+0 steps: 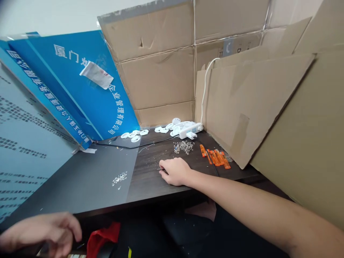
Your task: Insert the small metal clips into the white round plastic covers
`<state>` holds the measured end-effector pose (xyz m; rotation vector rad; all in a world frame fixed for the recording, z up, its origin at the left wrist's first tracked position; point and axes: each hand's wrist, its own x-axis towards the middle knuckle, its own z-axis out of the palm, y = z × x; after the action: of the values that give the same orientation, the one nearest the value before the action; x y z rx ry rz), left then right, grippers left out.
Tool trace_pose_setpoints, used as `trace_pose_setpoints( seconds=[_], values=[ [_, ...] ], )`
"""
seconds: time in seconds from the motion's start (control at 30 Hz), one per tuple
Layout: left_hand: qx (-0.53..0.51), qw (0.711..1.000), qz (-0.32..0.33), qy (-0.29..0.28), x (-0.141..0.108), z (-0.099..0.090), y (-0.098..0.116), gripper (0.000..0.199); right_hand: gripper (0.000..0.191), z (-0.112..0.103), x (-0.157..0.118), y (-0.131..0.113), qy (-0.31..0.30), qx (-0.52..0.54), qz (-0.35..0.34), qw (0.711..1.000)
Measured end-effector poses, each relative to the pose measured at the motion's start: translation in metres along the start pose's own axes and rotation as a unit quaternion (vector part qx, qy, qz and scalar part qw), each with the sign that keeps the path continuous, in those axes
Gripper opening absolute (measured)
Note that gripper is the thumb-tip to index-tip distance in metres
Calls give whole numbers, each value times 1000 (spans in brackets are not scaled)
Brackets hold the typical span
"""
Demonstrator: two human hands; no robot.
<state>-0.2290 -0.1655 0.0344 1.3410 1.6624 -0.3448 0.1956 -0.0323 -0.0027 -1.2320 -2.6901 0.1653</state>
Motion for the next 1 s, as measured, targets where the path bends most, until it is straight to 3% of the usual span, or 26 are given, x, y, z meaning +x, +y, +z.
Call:
trace_pose_setpoints(
  seconds=[0.1,0.17,0.23,0.27,0.37,0.4,0.5,0.6,0.8,1.0],
  values=[
    [-31,995,96,-9,-31,-63,50,33,19,-2,-1,-2,-1,3,2,1000],
    [-12,990,140,-17,-24,-103,86,41,19,-3,-2,-3,-2,8,2,1000],
    [17,980,181,81,9,-137,122,53,19,-4,-1,-3,-5,8,6,1000],
    [49,968,190,159,33,-152,138,59,19,-4,-1,-3,-7,8,8,1000],
    [200,879,139,411,115,-185,171,61,20,-3,1,-3,-8,11,12,1000],
    [213,871,131,423,139,-192,177,63,20,-3,2,-2,-9,12,14,1000],
    [220,871,104,427,190,-206,182,71,21,-3,3,-2,-12,10,14,1000],
    [222,877,78,419,212,-217,175,70,24,-3,4,0,-12,0,2,1000],
    [211,885,34,413,217,-242,151,63,23,-2,5,2,-11,0,-5,1000],
    [179,895,19,407,211,-250,139,52,23,0,4,3,-5,2,-10,1000]
  ],
)
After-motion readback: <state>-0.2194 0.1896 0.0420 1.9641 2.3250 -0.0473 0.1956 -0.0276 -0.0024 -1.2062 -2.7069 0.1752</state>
